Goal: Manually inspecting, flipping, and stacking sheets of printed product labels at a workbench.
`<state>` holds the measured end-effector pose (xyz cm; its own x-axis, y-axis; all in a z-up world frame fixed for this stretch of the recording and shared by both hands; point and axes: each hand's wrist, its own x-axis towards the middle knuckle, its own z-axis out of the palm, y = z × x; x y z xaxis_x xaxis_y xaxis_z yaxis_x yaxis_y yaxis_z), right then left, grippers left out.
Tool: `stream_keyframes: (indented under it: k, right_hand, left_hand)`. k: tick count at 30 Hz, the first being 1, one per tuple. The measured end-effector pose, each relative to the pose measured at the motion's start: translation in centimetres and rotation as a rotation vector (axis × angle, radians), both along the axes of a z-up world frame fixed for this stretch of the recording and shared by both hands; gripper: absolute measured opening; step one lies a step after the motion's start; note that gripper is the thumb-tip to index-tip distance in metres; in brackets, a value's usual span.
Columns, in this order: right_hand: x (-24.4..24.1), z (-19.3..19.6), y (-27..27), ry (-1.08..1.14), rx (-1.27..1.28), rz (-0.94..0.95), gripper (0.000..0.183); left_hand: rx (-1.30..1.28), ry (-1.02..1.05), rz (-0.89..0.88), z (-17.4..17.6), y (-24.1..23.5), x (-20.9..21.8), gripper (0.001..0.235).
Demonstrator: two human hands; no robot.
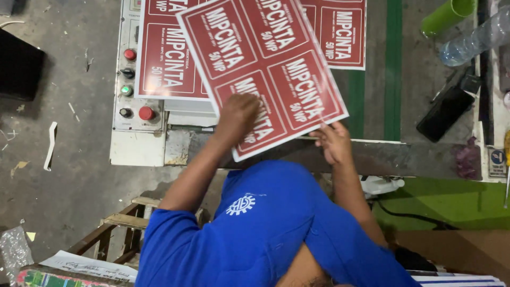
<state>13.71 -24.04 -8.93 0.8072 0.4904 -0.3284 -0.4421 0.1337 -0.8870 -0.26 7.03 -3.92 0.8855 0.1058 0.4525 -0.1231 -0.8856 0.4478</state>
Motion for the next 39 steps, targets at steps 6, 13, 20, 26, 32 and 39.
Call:
stream_keyframes:
  k: [6, 13, 20, 26, 32, 39]
  right_hand:
    - [1.2, -1.9, -6.3, -0.006, -0.028, -0.195, 0.023]
    - [0.2, -1.1, -10.9, 0.027, -0.126, -0.297, 0.021]
    - [-1.7, -2.3, -12.8, 0.032, -0.223, -0.342, 0.017]
    - [-2.0, -3.3, -10.5, -0.006, -0.204, -0.310, 0.013]
    - [1.9, -3.6, -6.6, -0.037, -0.176, -0.269, 0.014]
    - [6.6, -3.5, -3.3, -0.004, -0.138, -0.232, 0.023]
  left_hand:
    - [0.174, -0.022, 0.119, 3.7, 6.9, -1.0, 0.048]
    - [0.349, 0.187, 0.014, 4.4, 8.7, -1.4, 0.034]
    - [0.400, 0.108, -0.027, 4.1, 9.4, -1.7, 0.014]
    - [0.274, -0.033, 0.096, 6.6, 8.9, -1.9, 0.006]
    - [0.158, -0.046, 0.090, 7.7, 9.4, -2.5, 0.014]
    - [0.052, 0.065, 0.236, 8.8, 9.4, -3.0, 0.013]
